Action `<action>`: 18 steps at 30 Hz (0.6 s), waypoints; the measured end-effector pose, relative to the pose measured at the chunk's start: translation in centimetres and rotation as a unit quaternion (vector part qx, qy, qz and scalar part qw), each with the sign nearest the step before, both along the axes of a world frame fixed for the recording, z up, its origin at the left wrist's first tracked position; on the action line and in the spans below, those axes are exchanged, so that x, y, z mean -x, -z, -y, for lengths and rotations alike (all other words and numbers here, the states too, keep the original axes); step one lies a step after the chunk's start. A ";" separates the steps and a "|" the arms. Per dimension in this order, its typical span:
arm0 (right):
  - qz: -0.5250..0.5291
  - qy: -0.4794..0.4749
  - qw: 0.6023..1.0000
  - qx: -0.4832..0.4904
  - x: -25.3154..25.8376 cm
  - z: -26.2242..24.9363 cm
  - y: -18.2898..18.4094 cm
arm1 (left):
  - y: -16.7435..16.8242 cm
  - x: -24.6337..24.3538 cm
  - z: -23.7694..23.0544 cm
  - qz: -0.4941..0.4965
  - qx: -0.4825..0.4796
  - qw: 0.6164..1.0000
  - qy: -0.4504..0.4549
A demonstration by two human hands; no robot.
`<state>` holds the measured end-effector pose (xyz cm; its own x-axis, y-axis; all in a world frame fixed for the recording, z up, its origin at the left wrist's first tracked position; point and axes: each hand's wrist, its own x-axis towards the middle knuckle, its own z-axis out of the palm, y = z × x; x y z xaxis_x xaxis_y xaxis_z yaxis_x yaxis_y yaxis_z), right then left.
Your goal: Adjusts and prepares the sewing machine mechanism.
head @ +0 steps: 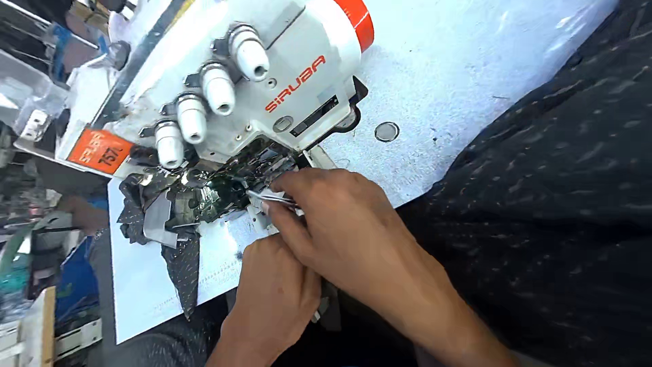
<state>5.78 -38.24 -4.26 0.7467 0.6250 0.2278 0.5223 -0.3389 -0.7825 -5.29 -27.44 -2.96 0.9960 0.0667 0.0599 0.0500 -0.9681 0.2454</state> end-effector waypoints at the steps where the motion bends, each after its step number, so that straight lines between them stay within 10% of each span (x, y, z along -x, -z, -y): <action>1: -0.004 -0.010 1.000 -0.003 -0.1 0.0 0.3 | 0.2 0.2 0.2 -0.001 -0.011 1.000 -0.006; 18: -0.030 0.054 0.993 -0.096 -1.0 -0.9 2.3 | 0.1 3.2 -0.8 -0.073 0.079 0.994 0.012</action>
<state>6.81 -37.37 -6.56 0.8230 0.4892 0.2887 0.4416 -0.2315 -0.8668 -8.44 -26.64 -3.03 0.9947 0.0389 -0.0955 0.0731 -0.9193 0.3867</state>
